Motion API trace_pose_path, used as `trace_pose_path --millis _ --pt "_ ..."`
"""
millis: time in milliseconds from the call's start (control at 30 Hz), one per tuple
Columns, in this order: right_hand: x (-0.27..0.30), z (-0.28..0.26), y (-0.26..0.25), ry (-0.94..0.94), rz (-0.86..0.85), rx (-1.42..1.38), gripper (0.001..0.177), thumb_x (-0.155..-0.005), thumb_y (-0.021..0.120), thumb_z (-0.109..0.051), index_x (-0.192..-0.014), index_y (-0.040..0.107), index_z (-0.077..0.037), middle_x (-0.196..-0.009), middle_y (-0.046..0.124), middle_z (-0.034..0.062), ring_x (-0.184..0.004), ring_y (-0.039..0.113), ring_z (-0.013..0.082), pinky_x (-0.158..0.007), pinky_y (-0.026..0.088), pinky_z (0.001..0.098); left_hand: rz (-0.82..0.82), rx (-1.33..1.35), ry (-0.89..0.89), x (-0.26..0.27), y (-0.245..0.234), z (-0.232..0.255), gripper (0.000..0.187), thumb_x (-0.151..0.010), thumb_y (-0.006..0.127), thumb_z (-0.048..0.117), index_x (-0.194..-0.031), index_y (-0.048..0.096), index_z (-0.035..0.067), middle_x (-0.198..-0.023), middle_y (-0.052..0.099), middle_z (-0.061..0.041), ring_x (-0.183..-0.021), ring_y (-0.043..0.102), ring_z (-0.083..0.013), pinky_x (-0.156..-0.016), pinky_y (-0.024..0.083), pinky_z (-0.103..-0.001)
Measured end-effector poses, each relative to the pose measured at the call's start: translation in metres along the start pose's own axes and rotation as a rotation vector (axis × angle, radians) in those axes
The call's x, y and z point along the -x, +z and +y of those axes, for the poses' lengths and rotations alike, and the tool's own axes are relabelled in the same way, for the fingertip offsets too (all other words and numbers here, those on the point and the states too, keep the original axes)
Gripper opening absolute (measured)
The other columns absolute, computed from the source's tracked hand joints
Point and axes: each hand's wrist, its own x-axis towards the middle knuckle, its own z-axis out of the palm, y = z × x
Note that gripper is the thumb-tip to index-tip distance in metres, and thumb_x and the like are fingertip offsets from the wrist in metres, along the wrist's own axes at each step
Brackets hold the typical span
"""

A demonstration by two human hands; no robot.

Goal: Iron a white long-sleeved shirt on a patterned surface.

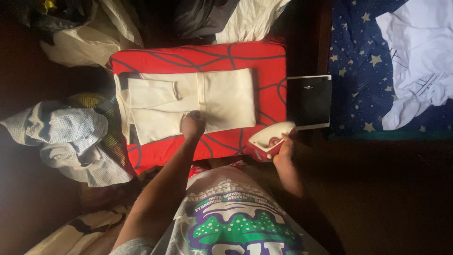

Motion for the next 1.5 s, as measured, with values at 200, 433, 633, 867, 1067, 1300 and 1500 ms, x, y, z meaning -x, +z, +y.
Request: trace_pose_path --millis 200,433,633,867,1067,1300,1500 --pt "0.100 -0.040 0.090 -0.251 -0.120 0.524 0.042 -0.101 0.063 -0.048 -0.091 0.058 -0.007 -0.060 0.057 0.0017 -0.045 0.051 0.0163 -0.043 0.040 0.0327 -0.020 0.014 -0.067 0.000 0.000 0.013 0.027 -0.087 0.064 0.032 -0.100 0.080 0.015 -0.100 0.075 -0.017 -0.096 0.071 -0.0390 -0.085 0.056 -0.050" --pt "0.130 -0.037 0.194 -0.537 -0.283 1.000 0.042 -0.094 0.069 -0.048 -0.097 0.069 -0.006 -0.067 0.057 0.0067 -0.051 0.051 0.0213 -0.045 0.043 0.0392 0.023 0.034 -0.097 0.005 -0.003 0.021 0.029 -0.090 0.063 0.033 -0.105 0.079 0.014 -0.101 0.075 -0.017 -0.097 0.072 -0.0379 -0.086 0.056 -0.049" --pt "0.125 -0.033 0.226 -0.684 -0.033 1.441 0.061 -0.092 0.063 -0.057 -0.115 0.070 -0.001 -0.112 0.070 0.0285 -0.109 0.065 0.0481 -0.091 0.052 0.0524 0.120 -0.067 0.238 0.026 -0.006 0.033 0.049 -0.093 0.060 0.030 -0.138 0.061 0.009 -0.143 0.057 -0.017 -0.133 0.054 -0.0357 -0.112 0.045 -0.046" --pt "0.106 -0.033 0.232 -0.745 -0.036 1.447 0.063 -0.093 0.062 -0.055 -0.118 0.069 0.002 -0.117 0.069 0.0290 -0.114 0.064 0.0468 -0.095 0.051 0.0507 -0.289 -0.519 0.496 0.032 -0.034 0.055 0.076 -0.093 0.062 0.026 -0.155 0.028 -0.002 -0.169 0.013 -0.017 -0.157 0.013 -0.0336 -0.123 0.019 -0.053" --pt "0.104 -0.036 0.249 -0.696 -0.002 1.400 0.058 -0.093 0.063 -0.053 -0.121 0.069 -0.002 -0.116 0.071 0.0258 -0.112 0.067 0.0438 -0.094 0.053 0.0484 -0.301 -0.600 0.477 0.032 -0.030 0.047 0.085 -0.093 0.065 0.030 -0.160 0.022 -0.001 -0.170 0.012 -0.016 -0.157 0.014 -0.0332 -0.123 0.021 -0.054" --pt "0.114 -0.060 0.281 -0.730 -0.113 1.233 0.052 -0.090 0.063 -0.040 -0.140 0.063 -0.022 -0.120 0.071 0.0189 -0.114 0.066 0.0368 -0.094 0.051 0.0449 -0.268 -0.660 0.474 0.028 -0.017 0.042 0.084 -0.095 0.064 0.037 -0.159 0.023 0.000 -0.170 0.010 -0.017 -0.157 0.013 -0.0332 -0.121 0.022 -0.056" --pt "0.103 -0.066 0.283 -1.037 -0.232 1.170 0.048 -0.098 0.058 -0.041 -0.134 0.069 -0.011 -0.122 0.076 0.0164 -0.109 0.071 0.0328 -0.088 0.053 0.0415 -0.279 -0.708 0.461 0.027 -0.012 0.041 0.085 -0.097 0.061 0.039 -0.160 0.021 0.000 -0.171 0.008 -0.016 -0.157 0.013 -0.0328 -0.122 0.022 -0.055"
